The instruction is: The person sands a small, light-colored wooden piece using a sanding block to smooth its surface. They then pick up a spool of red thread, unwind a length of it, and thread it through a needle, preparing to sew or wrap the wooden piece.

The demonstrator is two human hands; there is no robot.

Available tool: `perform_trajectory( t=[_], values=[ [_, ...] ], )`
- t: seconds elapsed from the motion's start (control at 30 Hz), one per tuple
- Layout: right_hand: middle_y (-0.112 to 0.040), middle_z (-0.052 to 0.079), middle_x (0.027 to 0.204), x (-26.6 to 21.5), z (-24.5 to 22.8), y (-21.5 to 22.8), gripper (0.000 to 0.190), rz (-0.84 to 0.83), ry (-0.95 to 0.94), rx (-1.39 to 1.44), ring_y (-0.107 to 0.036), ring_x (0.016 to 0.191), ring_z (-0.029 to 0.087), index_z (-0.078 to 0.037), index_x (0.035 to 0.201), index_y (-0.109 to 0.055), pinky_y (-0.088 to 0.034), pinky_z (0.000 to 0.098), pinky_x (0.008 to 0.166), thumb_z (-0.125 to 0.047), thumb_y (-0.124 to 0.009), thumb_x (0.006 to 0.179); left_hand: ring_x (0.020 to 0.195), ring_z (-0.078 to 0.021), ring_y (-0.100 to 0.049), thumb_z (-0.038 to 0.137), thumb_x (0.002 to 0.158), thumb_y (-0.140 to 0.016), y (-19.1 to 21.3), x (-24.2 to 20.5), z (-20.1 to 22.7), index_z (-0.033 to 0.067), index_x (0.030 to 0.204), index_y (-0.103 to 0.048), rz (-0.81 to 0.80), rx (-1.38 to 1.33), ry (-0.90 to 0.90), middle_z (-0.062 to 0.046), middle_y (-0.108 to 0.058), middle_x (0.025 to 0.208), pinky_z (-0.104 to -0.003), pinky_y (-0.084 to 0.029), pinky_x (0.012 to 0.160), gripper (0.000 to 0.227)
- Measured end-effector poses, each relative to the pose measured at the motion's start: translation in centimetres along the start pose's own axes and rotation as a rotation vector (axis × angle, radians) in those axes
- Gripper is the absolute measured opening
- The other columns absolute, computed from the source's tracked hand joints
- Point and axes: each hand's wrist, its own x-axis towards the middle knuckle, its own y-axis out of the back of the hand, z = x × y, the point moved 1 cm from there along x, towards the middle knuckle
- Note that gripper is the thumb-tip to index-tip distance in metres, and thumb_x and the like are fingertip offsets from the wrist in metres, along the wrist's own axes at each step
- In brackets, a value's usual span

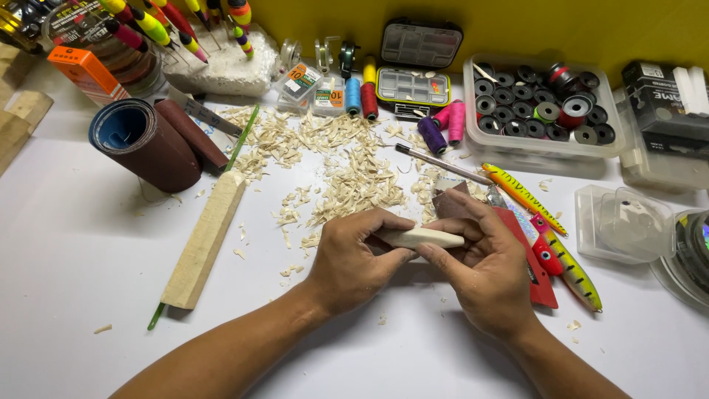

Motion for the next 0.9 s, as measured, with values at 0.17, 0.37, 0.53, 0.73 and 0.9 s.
perform_trajectory(
  t=[0.17, 0.37, 0.53, 0.73, 0.9],
  values=[
    [-0.076, 0.016, 0.107, -0.1, -0.3, -0.1, 0.070, 0.021, -0.005, -0.091, -0.074, 0.103, 0.019, -0.004, 0.142, -0.055, -0.062, 0.0276, 0.092, 0.001, -0.080, 0.076, 0.074, -0.0132, -0.072, 0.009, 0.075, -0.085, -0.1, -0.1, -0.1, 0.0092, 0.097, -0.077, 0.013, -0.001, -0.003, -0.005, -0.078, 0.086, -0.025, -0.055, 0.064, 0.023],
    [-0.074, 0.018, 0.122, 0.1, -0.5, 0.2, 0.051, 0.001, 0.087, -0.096, -0.072, 0.115, 0.022, 0.001, 0.135, -0.059, -0.062, 0.0303, 0.098, 0.001, -0.071, 0.085, 0.080, -0.0107, -0.074, 0.012, 0.072, -0.087, 0.1, 0.2, 0.0, 0.0107, 0.105, -0.079, 0.055, -0.014, 0.131, -0.005, -0.081, 0.096, -0.022, -0.061, 0.073, 0.034],
    [-0.080, 0.012, 0.111, 0.4, -0.6, 0.6, 0.033, 0.058, 0.133, -0.288, -0.076, 0.097, 0.015, -0.001, 0.113, -0.076, -0.063, 0.0246, 0.093, 0.001, -0.079, 0.081, 0.072, -0.0086, -0.072, 0.018, 0.075, -0.089, 0.1, 0.2, 0.3, 0.0078, 0.109, -0.077, 0.095, -0.083, 0.153, -0.006, -0.080, 0.089, -0.021, -0.064, 0.070, 0.038],
    [-0.079, 0.011, 0.102, 0.1, -0.8, 0.1, 0.024, -0.023, 0.522, -0.524, -0.076, 0.094, 0.021, -0.002, 0.107, -0.076, -0.060, 0.0286, 0.087, 0.003, -0.078, 0.083, 0.076, -0.0171, -0.068, 0.009, 0.085, -0.086, 0.2, -0.6, 1.5, 0.0051, 0.107, -0.071, 0.072, -0.081, -0.333, -0.009, -0.075, 0.095, -0.027, -0.059, 0.073, 0.027],
    [-0.078, 0.009, 0.101, 0.0, 0.2, 0.0, 0.020, -0.042, 0.602, -0.544, -0.075, 0.091, 0.022, -0.004, 0.106, -0.075, -0.059, 0.0298, 0.081, -0.008, -0.074, 0.087, 0.082, -0.0261, -0.069, -0.007, 0.092, -0.077, -0.3, -1.5, 1.1, 0.0045, 0.118, -0.067, -0.060, -0.085, -0.471, -0.016, -0.070, 0.098, -0.034, -0.059, 0.077, 0.030]
  ],
)
